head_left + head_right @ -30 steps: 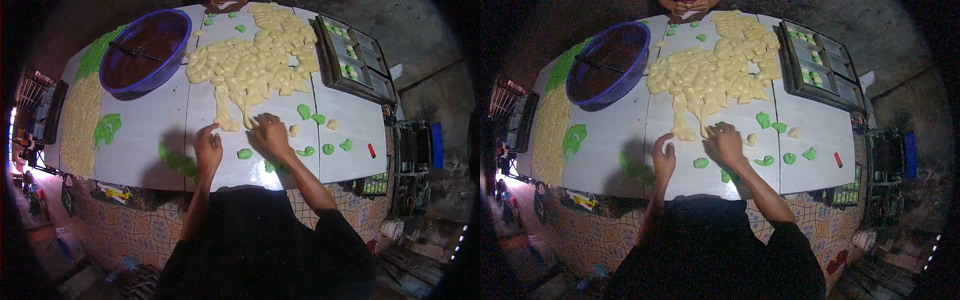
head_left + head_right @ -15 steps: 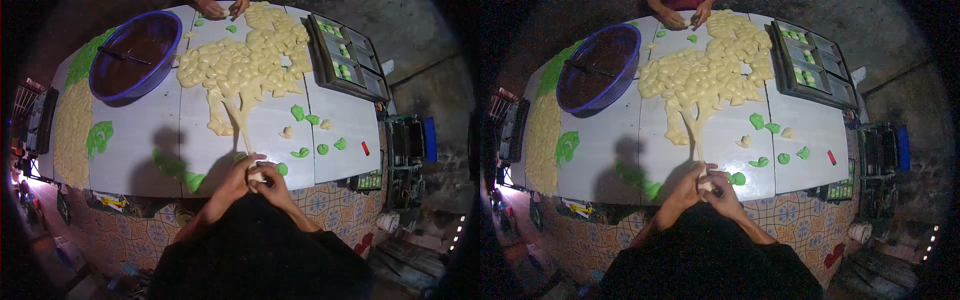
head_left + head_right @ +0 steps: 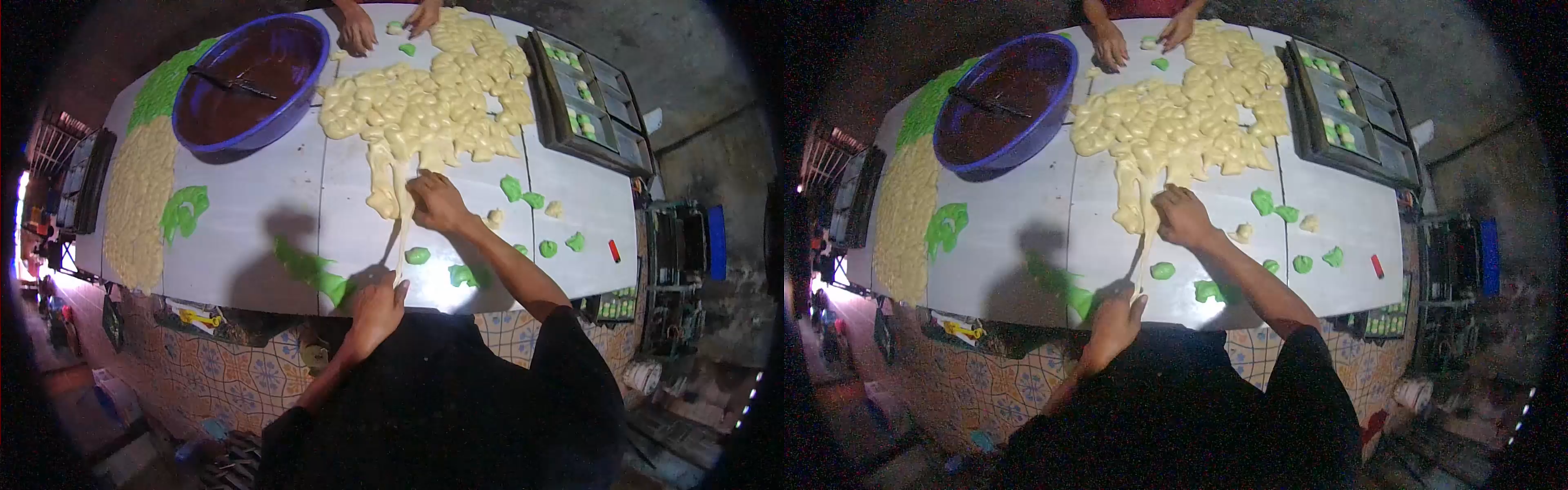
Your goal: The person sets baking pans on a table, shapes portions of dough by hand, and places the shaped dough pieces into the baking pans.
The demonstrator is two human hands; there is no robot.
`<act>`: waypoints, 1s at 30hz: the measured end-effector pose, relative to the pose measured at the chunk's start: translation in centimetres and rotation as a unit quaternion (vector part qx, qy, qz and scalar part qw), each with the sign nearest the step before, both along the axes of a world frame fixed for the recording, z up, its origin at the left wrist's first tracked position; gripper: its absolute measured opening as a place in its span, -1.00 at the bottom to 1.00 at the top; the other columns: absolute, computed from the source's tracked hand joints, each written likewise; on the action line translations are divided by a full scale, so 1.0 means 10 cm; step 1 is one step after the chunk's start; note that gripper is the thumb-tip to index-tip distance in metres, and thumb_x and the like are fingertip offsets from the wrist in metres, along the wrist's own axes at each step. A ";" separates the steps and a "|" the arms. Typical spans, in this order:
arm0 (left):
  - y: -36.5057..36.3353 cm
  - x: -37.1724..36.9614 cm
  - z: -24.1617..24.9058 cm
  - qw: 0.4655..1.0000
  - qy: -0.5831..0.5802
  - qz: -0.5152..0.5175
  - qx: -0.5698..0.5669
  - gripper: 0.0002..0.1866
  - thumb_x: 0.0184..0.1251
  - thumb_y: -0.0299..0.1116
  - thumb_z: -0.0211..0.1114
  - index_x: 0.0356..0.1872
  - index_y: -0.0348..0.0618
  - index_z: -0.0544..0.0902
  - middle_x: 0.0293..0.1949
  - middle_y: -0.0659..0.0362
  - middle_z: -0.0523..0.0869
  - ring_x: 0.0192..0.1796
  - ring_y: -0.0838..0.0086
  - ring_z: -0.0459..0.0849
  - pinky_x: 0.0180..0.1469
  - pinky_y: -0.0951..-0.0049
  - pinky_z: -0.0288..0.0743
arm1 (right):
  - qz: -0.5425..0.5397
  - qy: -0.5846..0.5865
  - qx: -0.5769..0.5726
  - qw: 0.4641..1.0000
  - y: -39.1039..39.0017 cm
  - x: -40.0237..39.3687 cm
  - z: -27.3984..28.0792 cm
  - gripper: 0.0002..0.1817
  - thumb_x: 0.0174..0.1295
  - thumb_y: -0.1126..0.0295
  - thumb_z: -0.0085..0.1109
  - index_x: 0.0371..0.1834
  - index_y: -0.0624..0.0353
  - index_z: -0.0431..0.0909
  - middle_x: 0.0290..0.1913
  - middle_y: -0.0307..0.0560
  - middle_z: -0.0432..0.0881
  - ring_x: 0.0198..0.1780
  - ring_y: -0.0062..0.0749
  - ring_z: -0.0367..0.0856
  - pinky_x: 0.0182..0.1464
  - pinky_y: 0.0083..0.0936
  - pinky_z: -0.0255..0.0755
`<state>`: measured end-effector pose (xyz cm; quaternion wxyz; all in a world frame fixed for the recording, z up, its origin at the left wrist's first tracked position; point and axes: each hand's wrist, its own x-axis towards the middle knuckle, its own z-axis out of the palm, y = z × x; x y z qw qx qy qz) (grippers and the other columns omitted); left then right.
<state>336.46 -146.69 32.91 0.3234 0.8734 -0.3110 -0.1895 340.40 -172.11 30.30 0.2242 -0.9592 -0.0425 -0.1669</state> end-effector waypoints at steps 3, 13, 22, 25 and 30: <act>0.10 0.05 0.14 0.993 0.065 0.074 0.062 -0.65 0.40 -0.10 0.09 -0.13 -0.20 0.59 -0.37 -0.17 0.67 -0.23 -0.17 0.62 -0.16 -0.09 0.45 | 0.065 0.084 0.035 0.994 -0.01 -0.04 -0.19 -0.65 -0.12 0.39 0.20 -0.20 0.26 0.56 -0.27 0.14 0.59 -0.10 0.08 0.55 0.07 -0.16 0.41; 0.02 0.00 0.11 0.899 0.389 0.102 -0.175 -0.53 0.56 -0.08 -0.10 -0.35 -0.28 0.57 -0.73 0.24 0.43 -0.68 0.64 0.41 -0.58 0.52 0.30 | -0.004 -0.064 0.269 0.961 0.92 -1.27 0.68 -0.75 -0.14 0.61 0.14 -0.31 0.32 0.47 -0.01 0.11 0.47 -0.04 -0.09 0.56 0.04 -0.31 0.47; -0.05 0.14 0.55 0.877 0.428 -0.066 -0.206 -0.73 0.53 -0.23 0.01 -0.08 -0.26 0.50 -0.62 0.29 0.46 -0.61 0.67 0.41 -0.56 0.63 0.32 | -0.090 -0.042 0.715 0.692 0.71 -1.22 0.76 -0.86 0.27 0.55 -0.02 -0.16 0.31 0.29 -0.10 0.20 0.57 -0.07 -0.16 0.63 0.04 -0.21 0.54; -0.07 0.29 0.68 0.836 0.479 -0.068 -0.257 -0.76 0.54 -0.28 -0.02 -0.09 -0.25 0.50 -0.59 0.30 0.47 -0.62 0.70 0.39 -0.59 0.66 0.29 | -0.035 0.020 0.580 0.814 0.76 -1.17 0.83 -0.63 0.18 0.56 0.21 -0.01 0.24 0.26 0.03 0.04 0.55 0.07 -0.36 0.53 0.16 -0.39 0.41; -0.14 0.36 0.80 0.863 0.462 -0.045 -0.200 -0.66 0.56 -0.15 -0.07 -0.06 -0.24 0.50 -0.58 0.32 0.44 -0.63 0.74 0.34 -0.64 0.68 0.20 | -0.002 0.038 0.404 0.914 0.94 -1.00 0.91 -0.48 0.07 0.40 0.42 0.02 0.25 0.31 -0.23 0.06 0.61 -0.18 -0.31 0.63 -0.12 -0.35 0.51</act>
